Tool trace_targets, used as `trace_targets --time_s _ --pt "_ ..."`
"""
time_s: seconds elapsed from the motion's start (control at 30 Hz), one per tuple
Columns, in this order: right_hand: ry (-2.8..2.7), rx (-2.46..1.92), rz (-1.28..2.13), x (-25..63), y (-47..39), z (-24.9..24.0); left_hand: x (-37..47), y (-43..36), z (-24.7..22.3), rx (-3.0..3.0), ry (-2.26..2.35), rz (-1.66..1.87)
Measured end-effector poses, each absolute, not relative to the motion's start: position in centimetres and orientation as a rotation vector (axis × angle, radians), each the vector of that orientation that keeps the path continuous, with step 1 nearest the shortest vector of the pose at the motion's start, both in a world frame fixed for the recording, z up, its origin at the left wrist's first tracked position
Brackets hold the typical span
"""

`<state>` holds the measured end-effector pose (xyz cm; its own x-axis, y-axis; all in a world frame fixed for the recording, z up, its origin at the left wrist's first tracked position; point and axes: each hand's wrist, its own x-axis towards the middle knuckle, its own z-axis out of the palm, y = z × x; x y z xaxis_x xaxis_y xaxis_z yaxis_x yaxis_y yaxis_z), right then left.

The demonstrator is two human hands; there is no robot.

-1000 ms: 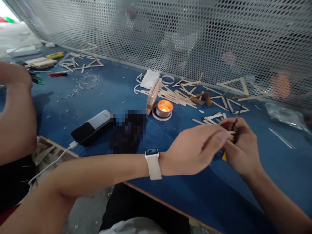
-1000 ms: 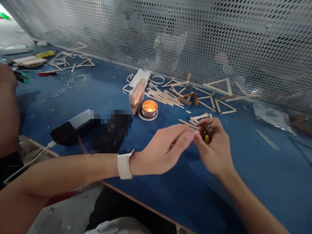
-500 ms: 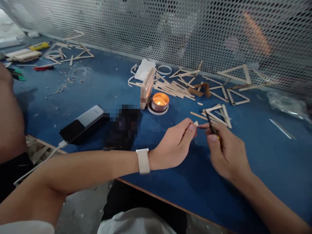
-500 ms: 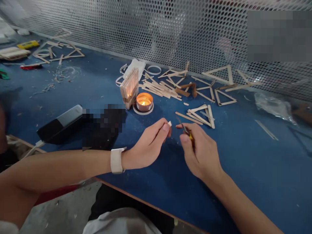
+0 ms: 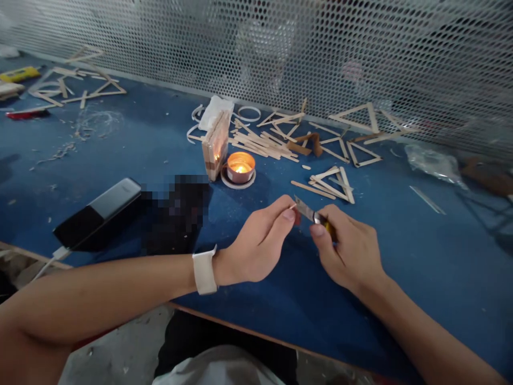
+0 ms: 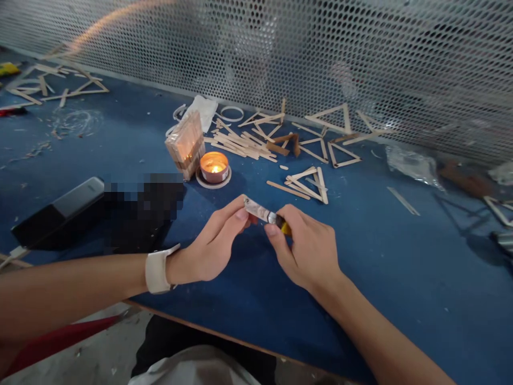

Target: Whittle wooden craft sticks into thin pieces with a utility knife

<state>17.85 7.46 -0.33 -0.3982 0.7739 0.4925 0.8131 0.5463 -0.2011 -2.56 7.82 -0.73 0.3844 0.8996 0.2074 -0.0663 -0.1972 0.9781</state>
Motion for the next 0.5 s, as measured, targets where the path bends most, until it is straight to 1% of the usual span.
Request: trace_targets --time_s 0.23,0.5 --pt "-2.274 -1.198 -0.084 17.57 6.94 -0.24 -2.31 7.49 -1.26 1.6 0.767 1.095" --pt "-2.238 -1.255 0.016 17.81 6.62 0.46 -2.57 8.2 -0.83 1.756 0.822 1.133"
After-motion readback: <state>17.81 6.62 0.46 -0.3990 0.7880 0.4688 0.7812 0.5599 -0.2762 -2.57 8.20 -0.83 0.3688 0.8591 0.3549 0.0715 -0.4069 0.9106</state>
